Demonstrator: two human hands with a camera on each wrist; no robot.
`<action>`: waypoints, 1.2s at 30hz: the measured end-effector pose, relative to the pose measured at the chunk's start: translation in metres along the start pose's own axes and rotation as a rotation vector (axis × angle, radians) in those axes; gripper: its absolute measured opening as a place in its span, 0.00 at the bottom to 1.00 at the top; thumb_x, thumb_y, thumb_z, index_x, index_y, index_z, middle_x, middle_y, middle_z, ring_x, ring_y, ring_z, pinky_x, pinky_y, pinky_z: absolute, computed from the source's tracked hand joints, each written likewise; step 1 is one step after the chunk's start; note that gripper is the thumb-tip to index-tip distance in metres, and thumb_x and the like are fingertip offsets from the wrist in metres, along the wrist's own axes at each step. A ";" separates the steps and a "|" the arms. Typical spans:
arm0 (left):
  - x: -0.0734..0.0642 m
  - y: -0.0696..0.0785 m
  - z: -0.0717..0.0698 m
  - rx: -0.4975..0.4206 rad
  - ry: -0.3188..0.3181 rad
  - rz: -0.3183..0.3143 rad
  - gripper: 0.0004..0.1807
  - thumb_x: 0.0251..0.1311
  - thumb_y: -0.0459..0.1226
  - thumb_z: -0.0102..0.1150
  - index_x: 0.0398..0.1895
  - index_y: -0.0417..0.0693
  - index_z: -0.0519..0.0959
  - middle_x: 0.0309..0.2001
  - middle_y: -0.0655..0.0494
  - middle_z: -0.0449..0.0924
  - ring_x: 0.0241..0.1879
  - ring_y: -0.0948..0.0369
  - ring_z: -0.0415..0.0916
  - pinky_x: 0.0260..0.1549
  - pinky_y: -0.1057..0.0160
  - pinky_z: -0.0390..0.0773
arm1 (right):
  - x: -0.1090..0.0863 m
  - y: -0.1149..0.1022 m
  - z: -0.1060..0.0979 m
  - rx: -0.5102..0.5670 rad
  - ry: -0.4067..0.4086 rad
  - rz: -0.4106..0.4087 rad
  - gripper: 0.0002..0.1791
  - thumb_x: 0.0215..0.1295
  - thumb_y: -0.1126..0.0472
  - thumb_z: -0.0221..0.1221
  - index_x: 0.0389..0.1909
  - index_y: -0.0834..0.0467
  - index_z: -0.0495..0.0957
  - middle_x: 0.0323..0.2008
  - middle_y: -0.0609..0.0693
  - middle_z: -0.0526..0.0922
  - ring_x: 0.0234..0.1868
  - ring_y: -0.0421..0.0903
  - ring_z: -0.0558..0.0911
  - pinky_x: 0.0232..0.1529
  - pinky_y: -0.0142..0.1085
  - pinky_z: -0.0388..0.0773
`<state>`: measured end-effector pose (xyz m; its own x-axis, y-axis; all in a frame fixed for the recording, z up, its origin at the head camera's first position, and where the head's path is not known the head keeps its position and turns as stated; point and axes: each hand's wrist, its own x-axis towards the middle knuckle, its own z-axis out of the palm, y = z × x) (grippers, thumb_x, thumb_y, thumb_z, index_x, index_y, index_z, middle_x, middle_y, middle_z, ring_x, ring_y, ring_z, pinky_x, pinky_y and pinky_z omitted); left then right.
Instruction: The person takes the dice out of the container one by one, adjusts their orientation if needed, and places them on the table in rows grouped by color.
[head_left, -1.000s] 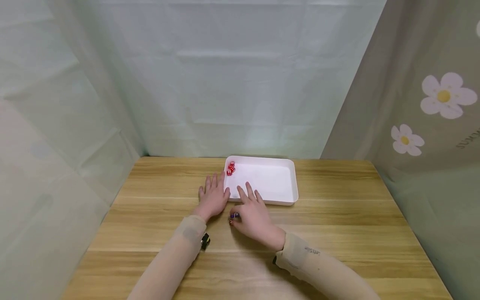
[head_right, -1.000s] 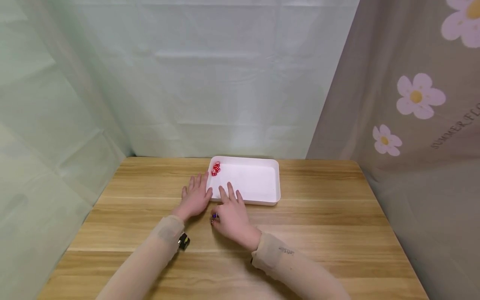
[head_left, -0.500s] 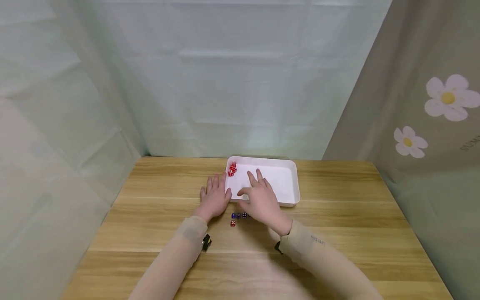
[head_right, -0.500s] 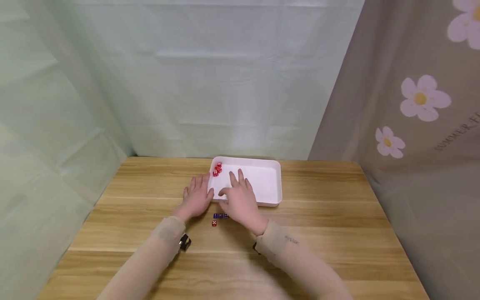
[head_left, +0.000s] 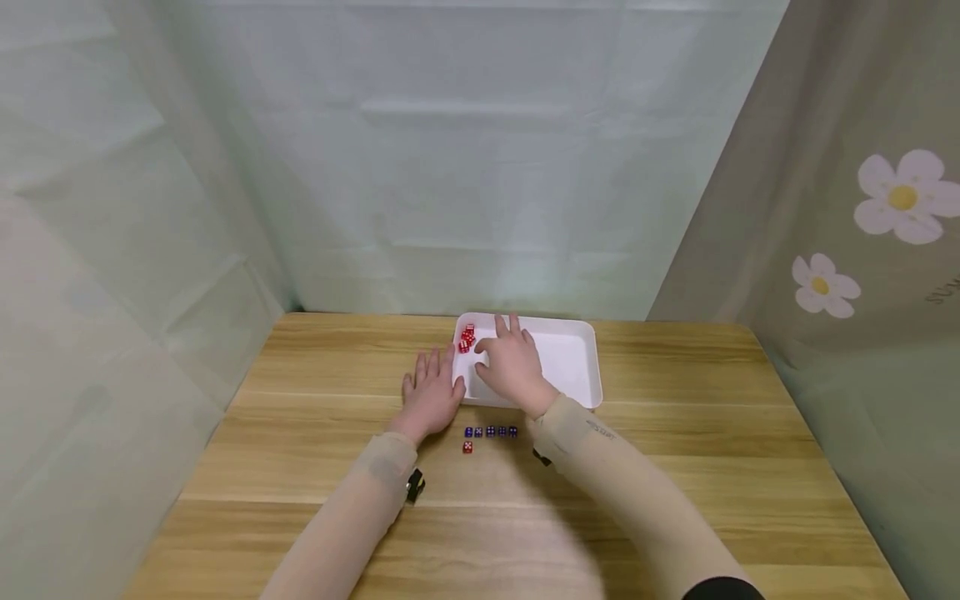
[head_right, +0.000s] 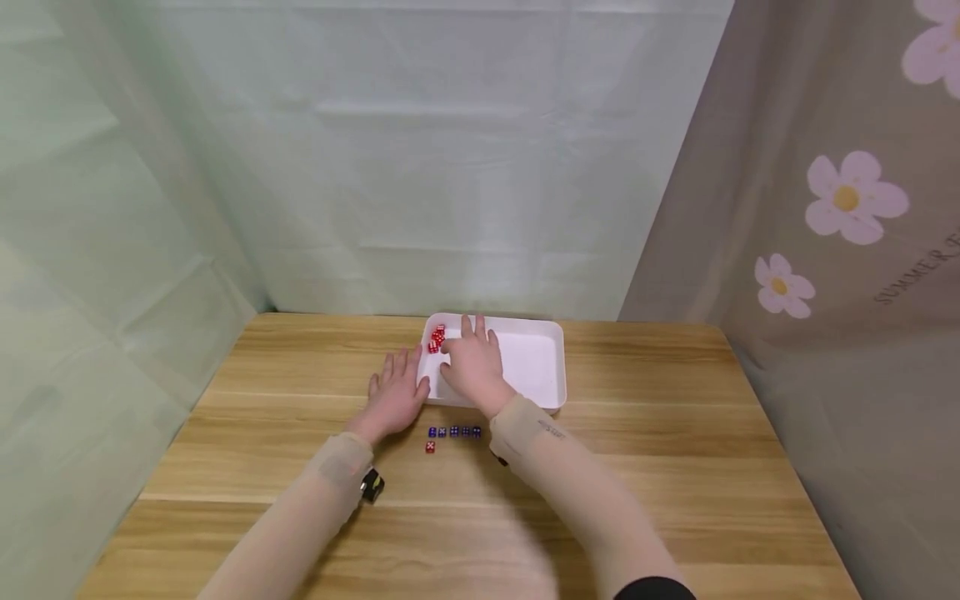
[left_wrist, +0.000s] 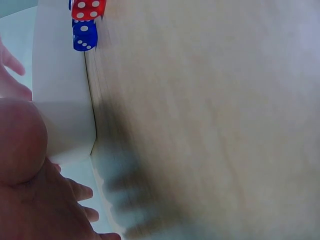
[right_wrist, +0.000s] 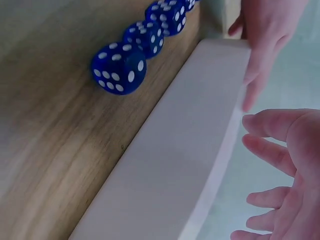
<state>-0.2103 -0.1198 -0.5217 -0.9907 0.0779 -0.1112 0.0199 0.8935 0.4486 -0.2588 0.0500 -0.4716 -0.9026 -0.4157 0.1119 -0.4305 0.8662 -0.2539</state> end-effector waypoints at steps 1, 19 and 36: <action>0.000 0.000 0.000 0.001 0.000 0.000 0.38 0.84 0.49 0.39 0.89 0.46 0.44 0.86 0.34 0.41 0.84 0.35 0.31 0.75 0.24 0.39 | 0.003 0.000 0.002 -0.002 -0.008 0.009 0.15 0.71 0.51 0.70 0.53 0.51 0.91 0.78 0.68 0.66 0.81 0.71 0.58 0.73 0.63 0.66; 0.000 0.000 0.000 0.002 0.012 0.010 0.39 0.83 0.49 0.41 0.89 0.47 0.45 0.85 0.34 0.43 0.84 0.34 0.33 0.74 0.23 0.41 | 0.038 -0.007 0.027 -0.101 -0.119 0.083 0.24 0.76 0.46 0.64 0.69 0.46 0.83 0.81 0.66 0.61 0.83 0.68 0.53 0.77 0.62 0.61; -0.001 0.002 0.000 -0.008 0.011 0.008 0.39 0.83 0.50 0.39 0.89 0.47 0.45 0.86 0.35 0.42 0.84 0.35 0.32 0.75 0.24 0.42 | 0.047 -0.006 0.032 -0.163 -0.141 0.086 0.27 0.77 0.46 0.63 0.75 0.41 0.77 0.83 0.68 0.54 0.84 0.68 0.48 0.80 0.61 0.54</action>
<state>-0.2097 -0.1184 -0.5205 -0.9919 0.0801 -0.0983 0.0266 0.8893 0.4565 -0.2984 0.0161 -0.4956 -0.9307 -0.3633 -0.0418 -0.3582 0.9287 -0.0964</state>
